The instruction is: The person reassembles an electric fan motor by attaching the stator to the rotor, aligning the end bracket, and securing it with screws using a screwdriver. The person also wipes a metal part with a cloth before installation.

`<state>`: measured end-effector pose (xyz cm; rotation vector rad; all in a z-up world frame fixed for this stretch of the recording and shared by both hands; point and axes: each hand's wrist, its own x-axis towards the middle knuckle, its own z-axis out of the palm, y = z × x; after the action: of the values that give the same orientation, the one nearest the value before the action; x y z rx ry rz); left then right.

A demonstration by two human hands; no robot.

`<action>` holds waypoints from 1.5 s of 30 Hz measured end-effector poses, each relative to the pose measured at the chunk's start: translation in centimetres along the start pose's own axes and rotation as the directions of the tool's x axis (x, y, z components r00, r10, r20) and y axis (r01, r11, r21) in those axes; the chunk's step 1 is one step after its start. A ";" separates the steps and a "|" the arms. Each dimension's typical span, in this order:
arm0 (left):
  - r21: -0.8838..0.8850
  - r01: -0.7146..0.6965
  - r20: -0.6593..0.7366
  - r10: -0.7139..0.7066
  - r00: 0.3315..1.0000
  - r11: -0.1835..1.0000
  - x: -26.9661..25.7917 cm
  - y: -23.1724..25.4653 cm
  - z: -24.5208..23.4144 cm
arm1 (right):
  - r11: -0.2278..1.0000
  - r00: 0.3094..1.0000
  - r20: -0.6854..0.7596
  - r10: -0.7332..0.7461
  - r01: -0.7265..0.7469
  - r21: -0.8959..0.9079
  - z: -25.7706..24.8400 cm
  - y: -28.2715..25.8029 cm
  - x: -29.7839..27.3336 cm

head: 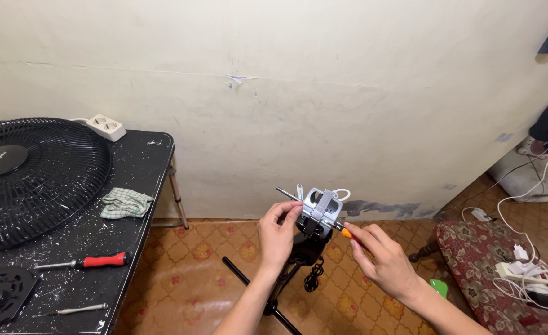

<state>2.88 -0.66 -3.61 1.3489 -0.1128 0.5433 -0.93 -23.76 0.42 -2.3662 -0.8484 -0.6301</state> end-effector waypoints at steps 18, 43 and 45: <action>0.051 0.040 -0.006 -0.039 0.999 0.998 -0.1 0.1 0.3 | 1.000 0.999 -0.046 -0.020 0.020 0.002 0.0 -1.1 0.1; 0.101 -0.167 -0.035 0.171 0.985 0.981 -0.6 0.2 1.8 | 0.997 0.994 -0.111 0.011 -0.002 0.074 1.2 -0.4 0.1; 0.092 -0.187 -0.031 0.191 0.981 0.978 -0.8 0.1 1.7 | 0.996 0.993 -0.113 0.020 -0.010 0.088 1.2 -0.5 0.1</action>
<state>2.56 -2.47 -3.47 1.4218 -0.1876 0.7422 -0.90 -22.64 -0.31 -2.2339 -0.7913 -0.7004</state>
